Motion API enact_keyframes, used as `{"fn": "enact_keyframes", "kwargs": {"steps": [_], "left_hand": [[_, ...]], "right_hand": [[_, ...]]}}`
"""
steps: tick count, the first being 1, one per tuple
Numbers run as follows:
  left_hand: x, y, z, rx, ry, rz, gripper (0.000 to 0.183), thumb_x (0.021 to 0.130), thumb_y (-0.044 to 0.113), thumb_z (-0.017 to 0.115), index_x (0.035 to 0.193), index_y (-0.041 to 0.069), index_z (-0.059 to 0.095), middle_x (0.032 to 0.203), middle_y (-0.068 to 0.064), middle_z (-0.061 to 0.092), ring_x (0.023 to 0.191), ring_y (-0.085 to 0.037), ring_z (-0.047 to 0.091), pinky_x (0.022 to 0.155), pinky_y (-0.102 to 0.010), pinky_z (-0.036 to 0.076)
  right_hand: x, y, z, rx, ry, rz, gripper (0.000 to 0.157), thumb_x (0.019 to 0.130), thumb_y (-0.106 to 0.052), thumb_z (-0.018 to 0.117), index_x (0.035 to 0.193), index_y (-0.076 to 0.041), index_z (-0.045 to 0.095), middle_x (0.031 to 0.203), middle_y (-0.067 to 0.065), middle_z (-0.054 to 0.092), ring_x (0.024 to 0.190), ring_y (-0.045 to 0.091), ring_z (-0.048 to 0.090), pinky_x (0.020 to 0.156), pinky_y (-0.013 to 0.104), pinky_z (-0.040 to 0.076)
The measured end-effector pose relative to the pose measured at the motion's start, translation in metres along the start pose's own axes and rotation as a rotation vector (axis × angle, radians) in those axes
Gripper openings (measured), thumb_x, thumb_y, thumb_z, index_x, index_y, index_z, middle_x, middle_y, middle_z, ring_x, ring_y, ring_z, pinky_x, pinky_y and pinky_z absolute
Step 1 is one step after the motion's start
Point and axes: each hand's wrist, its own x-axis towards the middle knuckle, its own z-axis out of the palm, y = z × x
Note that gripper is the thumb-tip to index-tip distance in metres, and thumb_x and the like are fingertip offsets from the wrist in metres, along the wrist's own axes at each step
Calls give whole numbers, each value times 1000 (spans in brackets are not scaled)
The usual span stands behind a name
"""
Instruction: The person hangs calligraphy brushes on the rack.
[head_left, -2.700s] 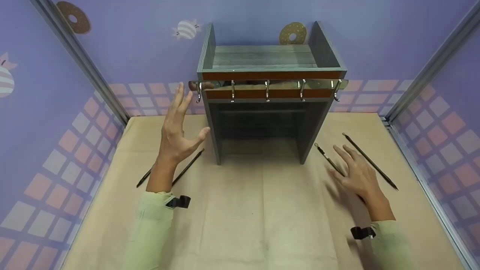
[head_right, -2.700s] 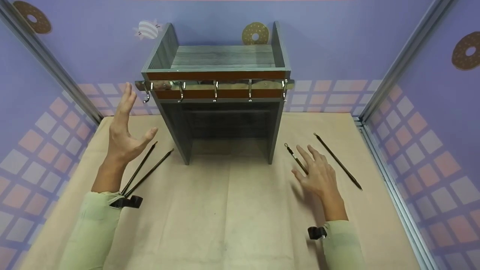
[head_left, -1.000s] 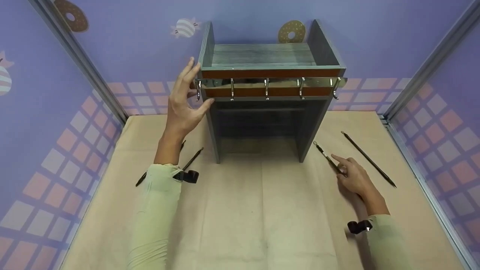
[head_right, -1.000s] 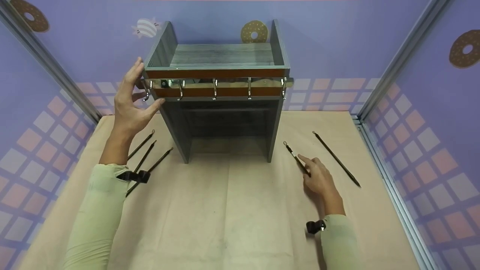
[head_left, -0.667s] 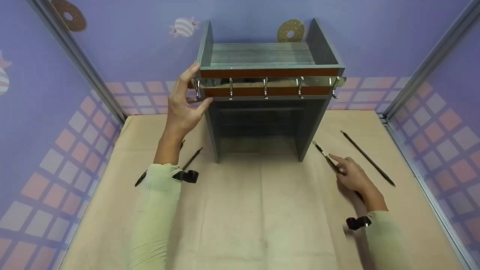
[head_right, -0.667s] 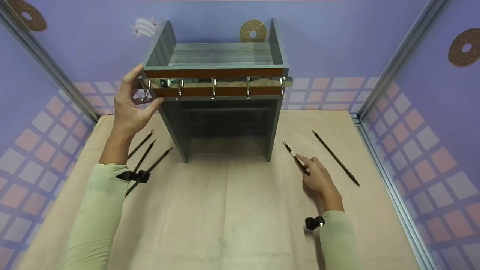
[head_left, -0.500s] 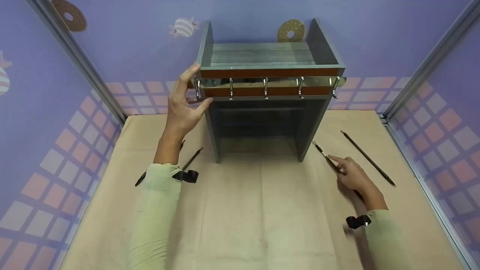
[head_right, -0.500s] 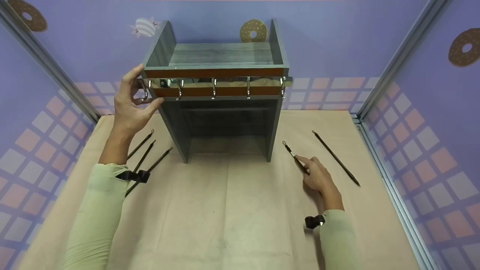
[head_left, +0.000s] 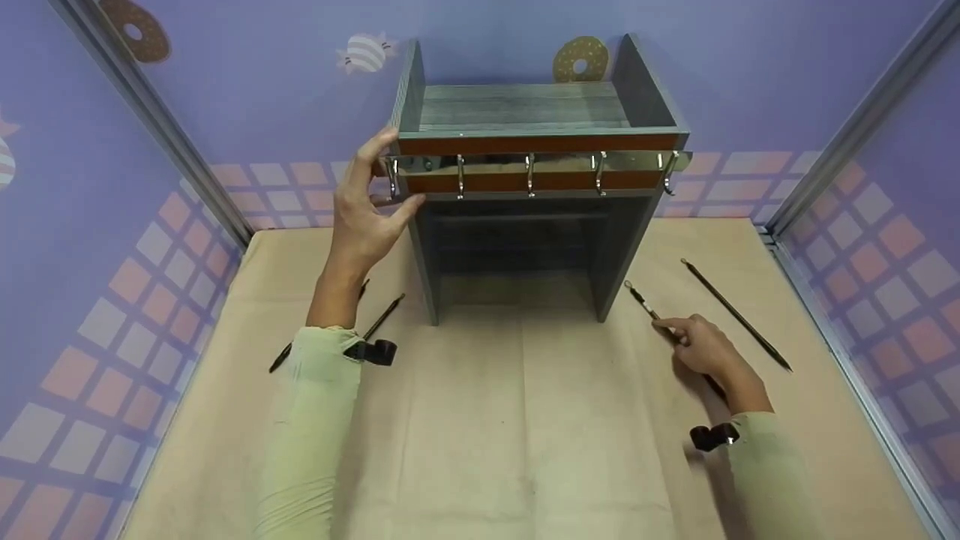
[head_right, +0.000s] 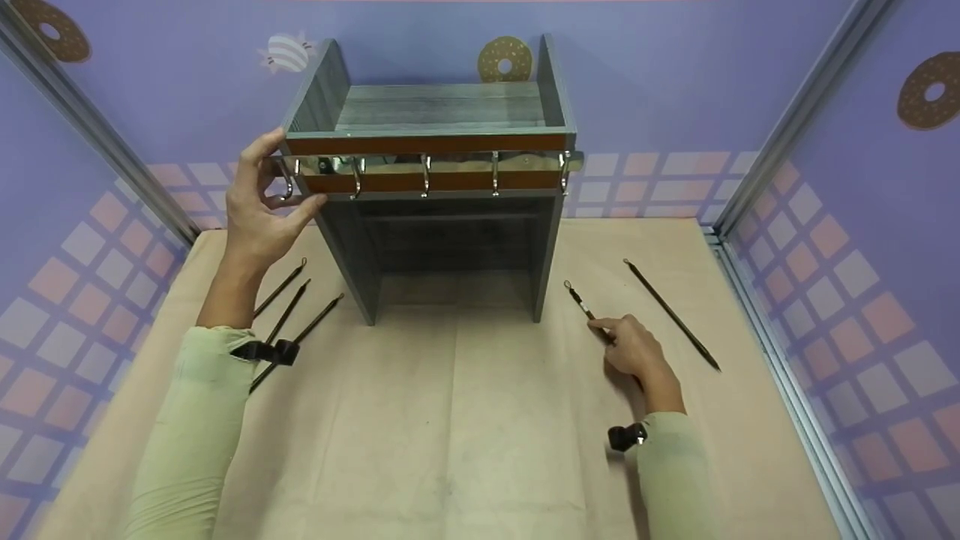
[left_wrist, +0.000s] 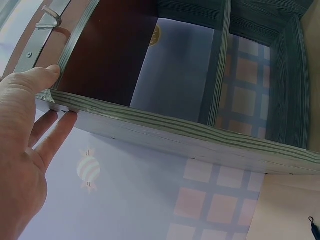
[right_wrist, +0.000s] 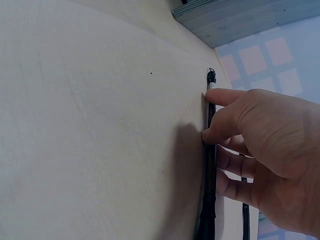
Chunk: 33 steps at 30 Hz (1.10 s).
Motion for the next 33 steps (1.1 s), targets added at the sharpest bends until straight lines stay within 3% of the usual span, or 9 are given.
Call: {"fn": "enact_keyframes", "kwargs": {"steps": [9,14,21,25,28,33], "left_hand": [[-2,1,-1,-53,-8,-37,77,94,0,87,161,0,49,141,-26,65,108,-20,69,89,-20,68],[-1,0,0,-61,-5,-34,76,94,-1,87,160,0,50,144,-26,64,108,-24,72,89,-21,68],[-1,0,1,-65,-1,-42,75,94,-2,86,160,1,51,151,-24,63,109,-22,70,89,-23,69],[-1,0,0,-72,1,-47,75,94,-2,87,160,1,50,149,-25,63,109,-17,67,89,-23,69],[-1,0,-1,-80,2,-53,76,94,-2,87,160,1,50,146,-25,63,109,-15,66,88,-22,69],[-2,0,-3,-80,2,-57,76,94,-2,86,160,1,50,148,-25,62,110,-12,64,88,-22,69]], "right_hand": [[0,1,1,45,-16,6,70,91,15,52,156,-6,67,126,27,68,81,23,48,71,37,40],[-1,3,1,52,-19,-1,70,91,16,52,156,-6,67,130,31,68,84,23,50,74,38,42],[-4,3,-2,53,-17,-14,69,92,15,53,156,-8,68,147,40,64,106,36,62,85,44,49],[-6,2,-6,58,18,-47,67,92,15,55,154,-7,69,143,41,66,97,35,62,76,39,49],[-8,1,-10,83,34,-55,66,94,15,55,156,-6,67,138,39,66,84,26,52,65,30,41],[-11,-1,-19,110,63,-95,66,95,16,55,158,-3,64,139,41,65,93,30,58,61,26,41]]}}
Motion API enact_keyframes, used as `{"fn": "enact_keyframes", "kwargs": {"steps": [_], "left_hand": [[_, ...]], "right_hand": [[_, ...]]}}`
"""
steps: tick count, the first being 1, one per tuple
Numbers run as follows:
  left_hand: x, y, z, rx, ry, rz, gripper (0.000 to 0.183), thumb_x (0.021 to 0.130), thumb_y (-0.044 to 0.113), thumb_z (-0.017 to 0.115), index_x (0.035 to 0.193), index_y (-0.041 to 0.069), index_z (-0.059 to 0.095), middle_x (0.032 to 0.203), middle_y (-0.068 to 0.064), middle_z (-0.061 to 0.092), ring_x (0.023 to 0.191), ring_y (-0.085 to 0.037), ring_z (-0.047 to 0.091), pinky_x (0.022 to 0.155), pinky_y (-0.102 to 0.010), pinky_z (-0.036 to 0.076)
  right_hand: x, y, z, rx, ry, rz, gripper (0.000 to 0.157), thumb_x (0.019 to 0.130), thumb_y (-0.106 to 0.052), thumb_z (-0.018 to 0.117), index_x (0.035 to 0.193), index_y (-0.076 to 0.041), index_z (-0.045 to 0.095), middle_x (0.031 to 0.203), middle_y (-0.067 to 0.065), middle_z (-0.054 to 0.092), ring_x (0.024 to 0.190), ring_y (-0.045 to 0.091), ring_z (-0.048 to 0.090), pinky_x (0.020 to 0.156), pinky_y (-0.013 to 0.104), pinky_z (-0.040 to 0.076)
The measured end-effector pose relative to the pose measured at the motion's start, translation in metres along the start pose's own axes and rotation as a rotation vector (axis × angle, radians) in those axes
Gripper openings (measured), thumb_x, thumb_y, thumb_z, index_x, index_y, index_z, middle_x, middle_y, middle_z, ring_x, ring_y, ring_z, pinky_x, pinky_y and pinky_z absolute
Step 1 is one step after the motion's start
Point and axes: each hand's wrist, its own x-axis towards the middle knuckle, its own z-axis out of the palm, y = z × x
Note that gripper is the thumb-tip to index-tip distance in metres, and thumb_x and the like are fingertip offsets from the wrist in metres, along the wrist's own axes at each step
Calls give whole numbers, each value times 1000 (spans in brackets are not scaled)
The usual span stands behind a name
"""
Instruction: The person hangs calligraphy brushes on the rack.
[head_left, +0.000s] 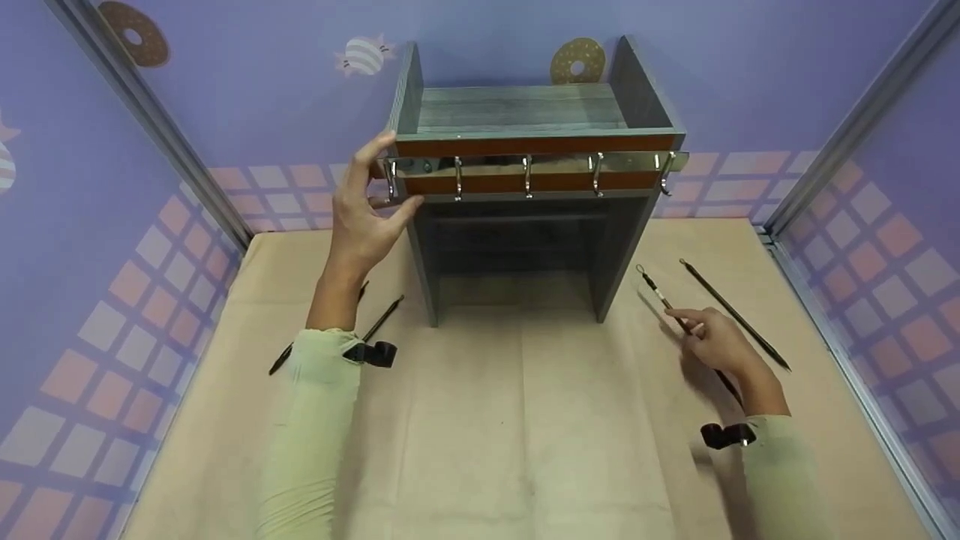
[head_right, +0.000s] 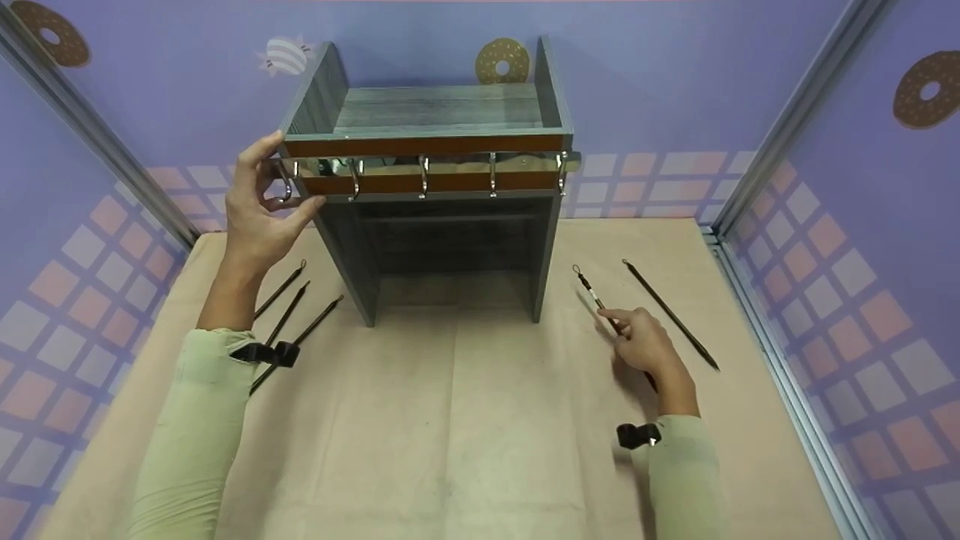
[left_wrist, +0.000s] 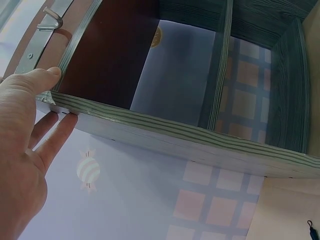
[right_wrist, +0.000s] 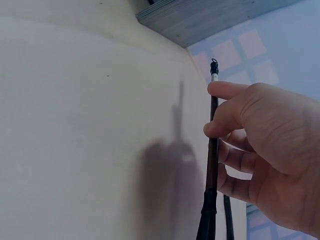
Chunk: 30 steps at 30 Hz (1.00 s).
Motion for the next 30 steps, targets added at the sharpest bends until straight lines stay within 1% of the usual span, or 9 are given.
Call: {"fn": "enact_keyframes", "kwargs": {"steps": [5,12,14,19,22,24,25,28,30], "left_hand": [[0,0,0,54,-2,13,74,96,0,86,161,1,51,153,-24,61,107,-10,58,87,-19,67],[1,-1,3,56,3,25,75,94,0,87,160,0,51,161,-25,59,108,-18,67,87,-20,68],[1,0,4,52,0,26,75,94,0,87,160,0,51,160,-26,60,109,-21,70,86,-19,68],[1,0,5,44,-5,26,75,94,0,87,160,0,50,161,-26,59,111,-28,74,87,-19,68],[1,1,6,57,0,30,75,94,0,87,160,0,51,164,-24,59,111,-28,74,87,-18,67],[1,1,6,74,3,36,74,94,1,88,160,0,52,165,-24,59,111,-28,73,87,-18,67],[1,1,6,87,4,40,74,94,2,88,159,0,52,165,-24,58,115,-29,73,90,-19,66],[2,1,8,111,6,49,73,95,4,88,159,0,53,166,-23,58,135,-33,70,107,-26,63],[2,1,9,119,7,53,73,95,4,88,159,0,53,167,-23,58,148,-35,63,119,-30,56]], "right_hand": [[-1,-6,-14,-1,23,-25,65,95,14,55,158,-2,64,142,41,65,92,29,61,58,27,43],[1,-12,-27,-27,70,-53,61,98,13,57,156,-4,66,137,40,68,101,32,67,66,25,46],[1,-12,-27,-2,86,-65,62,98,15,57,156,-4,66,137,39,68,100,29,67,67,24,47],[-2,-11,-23,73,164,-107,62,100,18,58,157,-4,65,131,36,66,95,14,61,67,22,49],[-4,-12,-21,98,230,-136,60,102,16,59,158,-4,64,124,28,65,96,7,59,70,19,49],[-5,-14,-20,124,280,-157,59,102,16,60,158,-4,65,119,19,65,99,4,58,75,16,50],[-6,-15,-20,148,305,-166,58,103,16,60,157,-3,65,118,13,65,99,3,58,73,14,49],[-9,-19,-19,238,371,-193,57,103,18,60,157,0,64,119,-5,65,104,1,61,78,10,51],[-12,-22,-19,324,406,-207,57,103,21,60,157,4,62,119,-13,64,105,1,63,81,10,53]]}}
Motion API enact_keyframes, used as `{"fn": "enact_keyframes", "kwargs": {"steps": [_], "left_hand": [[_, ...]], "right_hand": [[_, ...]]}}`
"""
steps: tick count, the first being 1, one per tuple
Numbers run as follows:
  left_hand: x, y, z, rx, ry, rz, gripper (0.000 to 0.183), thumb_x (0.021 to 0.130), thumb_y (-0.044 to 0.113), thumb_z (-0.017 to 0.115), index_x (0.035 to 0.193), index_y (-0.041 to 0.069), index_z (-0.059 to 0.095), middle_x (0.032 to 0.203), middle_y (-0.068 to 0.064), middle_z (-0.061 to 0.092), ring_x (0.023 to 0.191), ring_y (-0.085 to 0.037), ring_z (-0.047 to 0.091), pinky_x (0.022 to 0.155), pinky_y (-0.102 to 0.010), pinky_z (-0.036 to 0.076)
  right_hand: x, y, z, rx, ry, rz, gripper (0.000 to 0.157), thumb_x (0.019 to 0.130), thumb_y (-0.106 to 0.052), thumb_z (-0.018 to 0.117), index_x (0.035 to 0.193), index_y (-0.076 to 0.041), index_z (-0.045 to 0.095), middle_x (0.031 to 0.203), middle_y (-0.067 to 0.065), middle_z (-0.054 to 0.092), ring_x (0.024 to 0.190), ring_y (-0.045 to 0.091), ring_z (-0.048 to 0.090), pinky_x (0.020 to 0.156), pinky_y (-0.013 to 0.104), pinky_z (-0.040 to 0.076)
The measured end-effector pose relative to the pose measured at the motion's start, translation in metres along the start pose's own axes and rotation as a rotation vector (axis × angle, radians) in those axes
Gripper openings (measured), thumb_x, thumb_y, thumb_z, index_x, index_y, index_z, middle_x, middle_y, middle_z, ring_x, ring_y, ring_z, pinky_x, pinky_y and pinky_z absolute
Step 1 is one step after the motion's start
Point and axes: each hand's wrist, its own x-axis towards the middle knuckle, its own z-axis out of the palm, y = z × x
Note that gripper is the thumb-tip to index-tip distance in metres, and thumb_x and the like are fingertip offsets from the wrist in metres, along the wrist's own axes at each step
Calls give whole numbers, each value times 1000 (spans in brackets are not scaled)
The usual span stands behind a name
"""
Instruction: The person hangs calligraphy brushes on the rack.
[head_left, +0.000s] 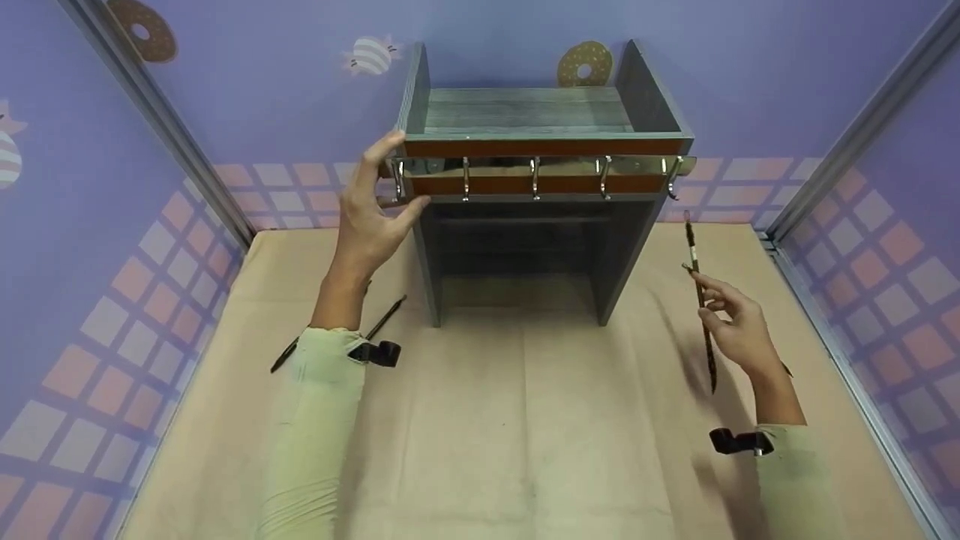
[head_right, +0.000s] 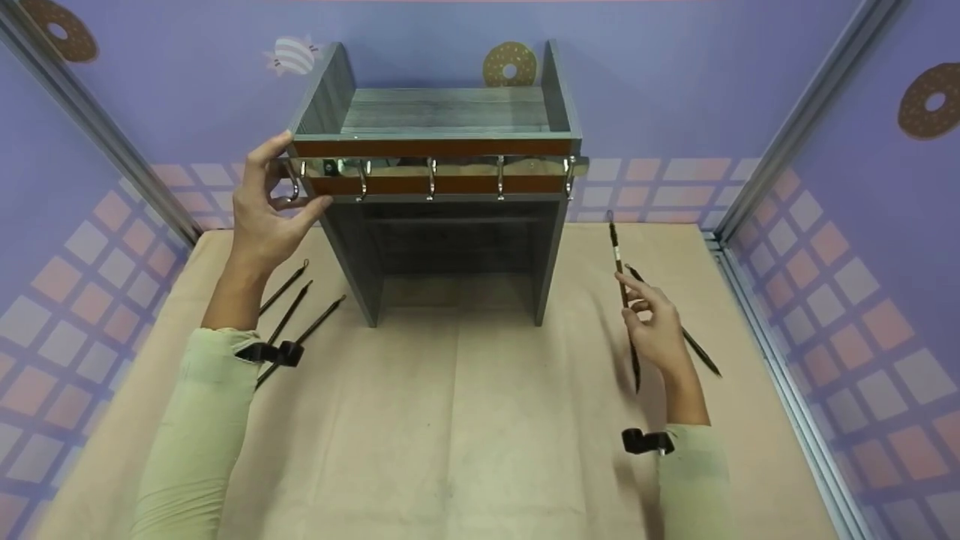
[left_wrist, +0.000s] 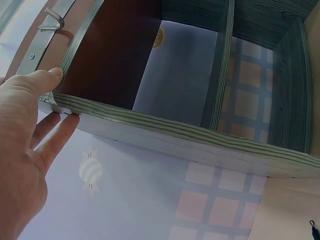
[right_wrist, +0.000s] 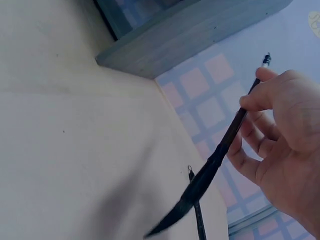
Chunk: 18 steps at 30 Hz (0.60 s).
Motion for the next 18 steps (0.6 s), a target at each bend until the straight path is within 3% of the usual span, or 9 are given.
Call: {"fn": "enact_keyframes", "kwargs": {"steps": [3,7,15,18], "left_hand": [[-1,0,-1,13,-2,3,73,95,5,88,159,1,53,165,-23,59,140,-33,66,115,-32,60],[-1,1,0,26,-9,10,73,96,6,88,159,1,52,165,-24,57,117,-28,67,97,-28,66],[-1,1,1,7,4,8,73,95,5,88,159,1,53,165,-24,58,117,-30,69,94,-17,62],[0,1,1,8,5,14,73,95,5,88,159,0,53,166,-25,57,127,-33,69,105,-25,62]], "right_hand": [[-2,-7,2,122,44,10,59,103,22,59,159,5,59,116,-16,66,105,1,66,84,13,55],[-6,-16,4,269,83,39,61,105,20,60,163,1,57,112,-8,66,99,3,67,78,16,56],[-7,-26,8,350,102,36,59,106,14,64,163,1,57,113,-8,69,98,7,65,81,15,59],[-7,-26,9,321,116,18,58,105,17,62,162,4,57,114,-9,70,100,5,66,81,14,59]]}}
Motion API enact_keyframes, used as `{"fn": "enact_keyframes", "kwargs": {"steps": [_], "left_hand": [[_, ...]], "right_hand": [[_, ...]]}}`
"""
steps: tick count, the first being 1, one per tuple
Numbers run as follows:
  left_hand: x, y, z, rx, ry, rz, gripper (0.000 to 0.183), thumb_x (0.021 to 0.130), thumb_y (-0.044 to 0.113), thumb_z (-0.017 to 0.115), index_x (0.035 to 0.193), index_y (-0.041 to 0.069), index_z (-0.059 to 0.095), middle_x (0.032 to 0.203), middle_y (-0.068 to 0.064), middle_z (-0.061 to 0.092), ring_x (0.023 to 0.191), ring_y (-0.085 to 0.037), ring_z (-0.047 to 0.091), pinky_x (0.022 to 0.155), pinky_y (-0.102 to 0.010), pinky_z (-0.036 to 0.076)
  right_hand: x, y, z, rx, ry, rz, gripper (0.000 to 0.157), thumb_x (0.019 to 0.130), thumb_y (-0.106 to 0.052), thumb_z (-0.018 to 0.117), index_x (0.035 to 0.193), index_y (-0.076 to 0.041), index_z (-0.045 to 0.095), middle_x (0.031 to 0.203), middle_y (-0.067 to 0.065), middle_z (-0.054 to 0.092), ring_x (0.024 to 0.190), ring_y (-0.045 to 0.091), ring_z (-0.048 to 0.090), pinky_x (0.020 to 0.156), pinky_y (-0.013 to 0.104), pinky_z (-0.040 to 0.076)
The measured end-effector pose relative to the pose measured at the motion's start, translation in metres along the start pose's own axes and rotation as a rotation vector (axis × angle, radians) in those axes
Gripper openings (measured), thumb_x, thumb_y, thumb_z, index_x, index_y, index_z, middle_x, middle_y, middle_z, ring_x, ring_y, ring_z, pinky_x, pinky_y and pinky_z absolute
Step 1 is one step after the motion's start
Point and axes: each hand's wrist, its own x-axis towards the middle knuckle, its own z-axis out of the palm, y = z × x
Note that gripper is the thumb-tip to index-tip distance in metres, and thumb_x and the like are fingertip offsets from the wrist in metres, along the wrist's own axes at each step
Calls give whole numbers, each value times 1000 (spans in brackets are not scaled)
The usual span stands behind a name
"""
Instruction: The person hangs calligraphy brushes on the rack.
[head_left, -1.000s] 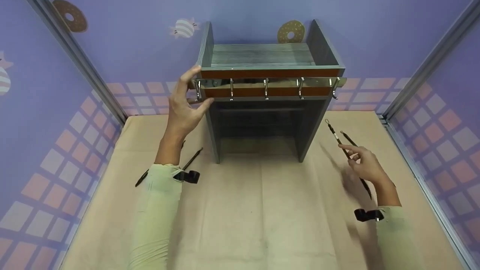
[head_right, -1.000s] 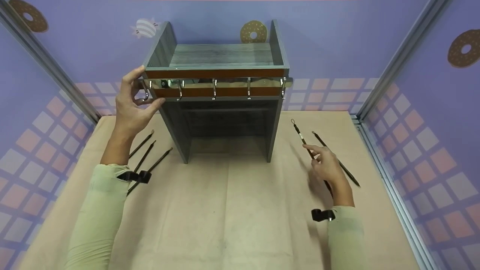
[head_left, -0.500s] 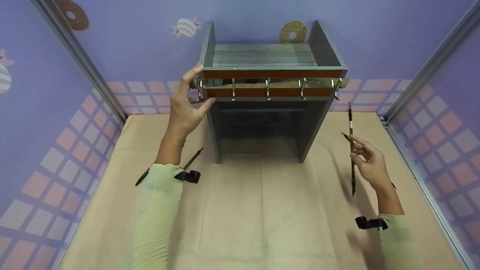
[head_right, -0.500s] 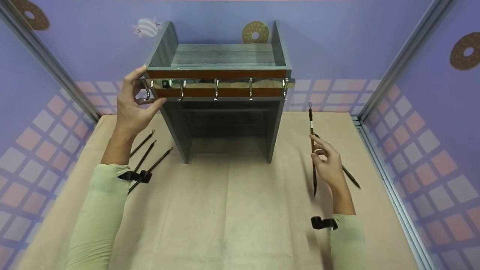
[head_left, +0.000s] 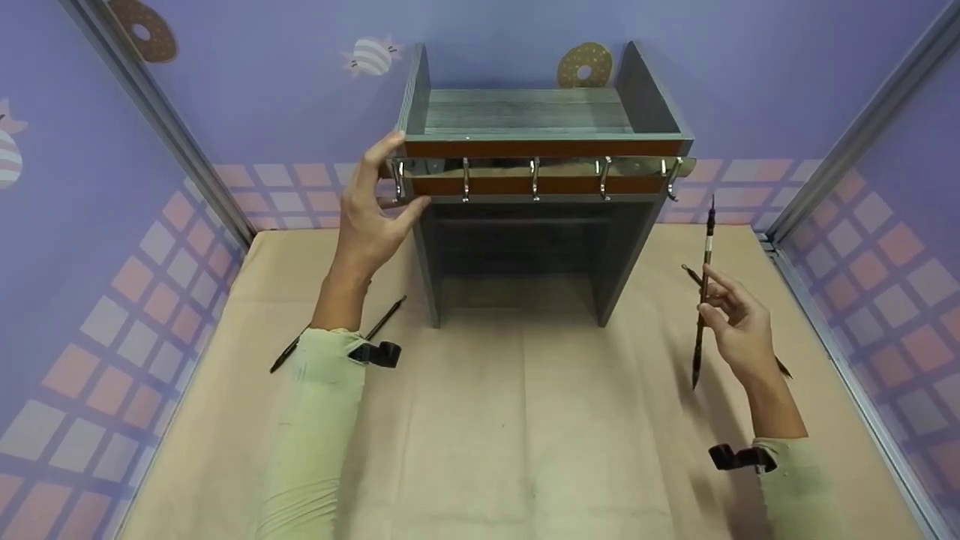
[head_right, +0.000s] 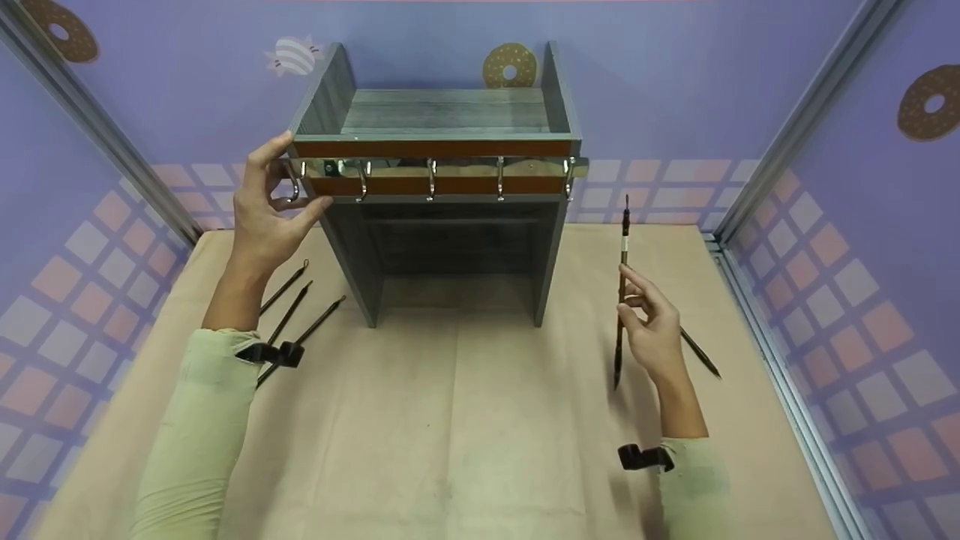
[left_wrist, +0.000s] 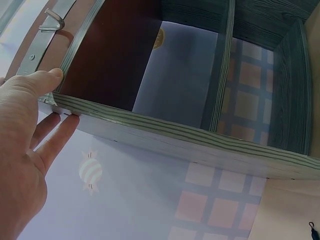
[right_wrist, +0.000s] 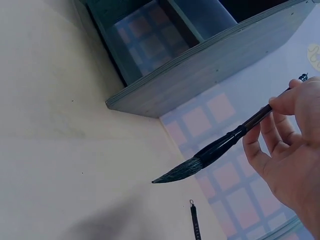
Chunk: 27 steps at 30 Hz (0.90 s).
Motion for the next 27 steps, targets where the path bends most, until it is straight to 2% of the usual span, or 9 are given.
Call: {"fn": "enact_keyframes", "kwargs": {"steps": [5,11,15,21,27], "left_hand": [[0,0,0,3,-1,0,74,95,6,89,158,-1,53,167,-25,57,131,-35,67,116,-40,58],[0,0,0,1,1,-7,73,95,6,89,158,0,53,167,-24,58,128,-34,69,110,-30,60],[-1,0,-1,5,8,-3,72,95,5,88,158,0,53,165,-24,58,112,-29,67,95,-21,60],[-1,0,-4,-1,-1,4,72,96,5,87,159,0,51,164,-25,58,109,-28,67,89,-14,59],[-1,0,-3,-3,3,6,73,96,5,88,159,0,51,163,-25,59,110,-27,67,88,-14,60]], "right_hand": [[-2,0,4,-90,11,-49,58,104,22,59,160,5,59,117,-13,70,103,2,67,86,13,58],[-6,-11,10,-70,12,-109,58,103,23,58,159,8,58,118,-12,70,104,3,66,89,12,58],[-7,-24,16,25,-28,-181,56,104,23,56,158,10,57,121,-7,70,106,3,67,87,12,58],[-12,-44,29,144,-80,-293,57,101,28,53,155,12,59,125,-3,71,109,4,68,88,12,60],[-15,-56,40,171,-91,-353,56,98,32,52,151,17,59,125,1,70,110,7,68,89,13,61]]}}
